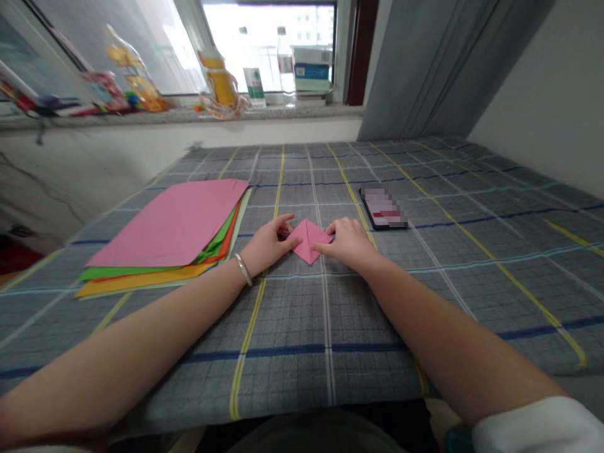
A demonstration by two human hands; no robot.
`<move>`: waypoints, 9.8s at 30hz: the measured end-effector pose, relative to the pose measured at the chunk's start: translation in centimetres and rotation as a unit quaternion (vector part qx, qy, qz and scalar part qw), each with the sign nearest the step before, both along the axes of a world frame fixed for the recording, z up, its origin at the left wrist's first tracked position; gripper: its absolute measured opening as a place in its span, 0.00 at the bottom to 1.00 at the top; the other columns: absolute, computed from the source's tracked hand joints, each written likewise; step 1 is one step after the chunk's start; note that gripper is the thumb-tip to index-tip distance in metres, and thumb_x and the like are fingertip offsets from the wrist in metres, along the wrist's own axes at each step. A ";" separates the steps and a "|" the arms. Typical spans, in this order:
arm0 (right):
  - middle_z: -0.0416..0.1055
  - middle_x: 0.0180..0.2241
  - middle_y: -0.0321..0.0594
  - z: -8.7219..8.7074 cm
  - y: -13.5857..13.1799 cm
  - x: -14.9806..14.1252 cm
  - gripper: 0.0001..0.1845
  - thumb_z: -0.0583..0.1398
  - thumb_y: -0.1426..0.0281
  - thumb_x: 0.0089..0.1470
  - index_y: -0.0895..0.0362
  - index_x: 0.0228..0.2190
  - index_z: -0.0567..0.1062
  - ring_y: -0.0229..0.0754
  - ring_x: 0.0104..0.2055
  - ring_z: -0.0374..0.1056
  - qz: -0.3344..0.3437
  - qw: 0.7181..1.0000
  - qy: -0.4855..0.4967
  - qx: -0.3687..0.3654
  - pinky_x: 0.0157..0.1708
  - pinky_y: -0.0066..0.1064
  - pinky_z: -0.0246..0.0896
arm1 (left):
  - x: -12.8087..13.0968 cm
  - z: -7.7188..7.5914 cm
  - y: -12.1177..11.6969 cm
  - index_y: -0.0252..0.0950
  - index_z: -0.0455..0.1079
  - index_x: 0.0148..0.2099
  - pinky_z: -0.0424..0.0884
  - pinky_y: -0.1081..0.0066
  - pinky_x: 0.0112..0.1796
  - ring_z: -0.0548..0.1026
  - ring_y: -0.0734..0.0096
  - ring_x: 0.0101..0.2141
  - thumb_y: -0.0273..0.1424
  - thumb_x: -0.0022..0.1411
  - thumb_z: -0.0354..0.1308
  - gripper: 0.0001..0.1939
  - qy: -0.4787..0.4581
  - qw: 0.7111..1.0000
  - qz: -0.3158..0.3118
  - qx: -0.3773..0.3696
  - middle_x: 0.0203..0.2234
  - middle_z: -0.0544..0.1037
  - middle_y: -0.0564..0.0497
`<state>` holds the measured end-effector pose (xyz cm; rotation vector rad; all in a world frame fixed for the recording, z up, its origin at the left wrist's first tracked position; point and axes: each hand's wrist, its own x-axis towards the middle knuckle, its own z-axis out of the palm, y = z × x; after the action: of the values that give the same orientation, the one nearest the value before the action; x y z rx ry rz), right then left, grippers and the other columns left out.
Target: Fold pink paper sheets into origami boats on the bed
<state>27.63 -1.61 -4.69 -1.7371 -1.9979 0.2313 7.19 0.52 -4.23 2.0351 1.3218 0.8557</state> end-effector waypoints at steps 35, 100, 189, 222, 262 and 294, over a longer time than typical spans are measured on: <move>0.70 0.27 0.36 1.2 -0.5 -2.4 0.12 0.58 0.60 0.50 0.57 0.32 0.70 0.34 0.23 0.61 0.107 0.924 0.360 -0.077 0.23 0.28 0.56 | 0.5 0.6 -0.7 0.31 0.77 0.38 0.69 0.66 0.42 0.76 0.67 0.33 0.34 0.52 0.63 0.12 -0.174 0.973 -0.112 -0.105 0.32 0.81 0.47; 0.70 0.23 0.35 1.4 -0.2 -0.6 0.09 0.62 0.64 0.48 0.55 0.23 0.70 0.39 0.25 0.64 0.056 0.972 0.227 -0.006 0.27 0.31 0.54 | 0.1 0.7 0.1 0.35 0.71 0.38 0.70 0.74 0.35 0.74 0.76 0.31 0.29 0.55 0.60 0.08 -0.332 0.940 -0.064 0.037 0.30 0.77 0.52; 0.76 0.33 0.39 2.2 -0.8 -0.1 0.06 0.59 0.65 0.56 0.53 0.32 0.76 0.41 0.31 0.68 0.040 0.991 -0.005 0.129 0.31 0.33 0.56 | -1.2 0.8 0.3 0.37 0.77 0.36 0.70 0.70 0.40 0.77 0.69 0.34 0.34 0.60 0.57 0.09 -0.159 0.975 0.072 0.139 0.30 0.81 0.53; 0.77 0.34 0.38 3.0 -1.9 -1.2 0.06 0.59 0.69 0.56 0.53 0.33 0.77 0.44 0.39 0.70 0.133 0.941 0.029 0.311 0.42 0.36 0.62 | 0.1 1.9 -1.7 0.39 0.75 0.35 0.67 0.65 0.44 0.74 0.69 0.37 0.30 0.60 0.62 0.02 -0.058 0.937 0.001 0.343 0.31 0.80 0.53; 0.75 0.39 0.41 3.2 -2.2 -0.7 0.13 0.53 0.76 0.54 0.53 0.38 0.74 0.44 0.44 0.68 0.180 0.954 0.035 0.236 0.41 0.38 0.64 | -2.6 5.2 -1.8 0.35 0.72 0.44 0.69 0.62 0.42 0.73 0.62 0.40 0.30 0.63 0.51 0.11 0.311 0.852 -0.150 0.394 0.39 0.77 0.46; 0.78 0.35 0.36 4.3 -1.5 4.2 0.06 0.60 0.66 0.54 0.51 0.30 0.79 0.43 0.38 0.71 0.109 0.954 -0.170 0.220 0.28 0.32 0.57 | -4.9 3.8 0.7 0.40 0.76 0.38 0.66 0.60 0.46 0.76 0.64 0.37 0.33 0.63 0.57 0.07 0.262 0.886 -0.102 0.369 0.35 0.80 0.49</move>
<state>31.80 -3.06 -0.39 -1.3374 -2.2643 -0.4437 2.26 1.18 -0.48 3.1190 1.0800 0.8118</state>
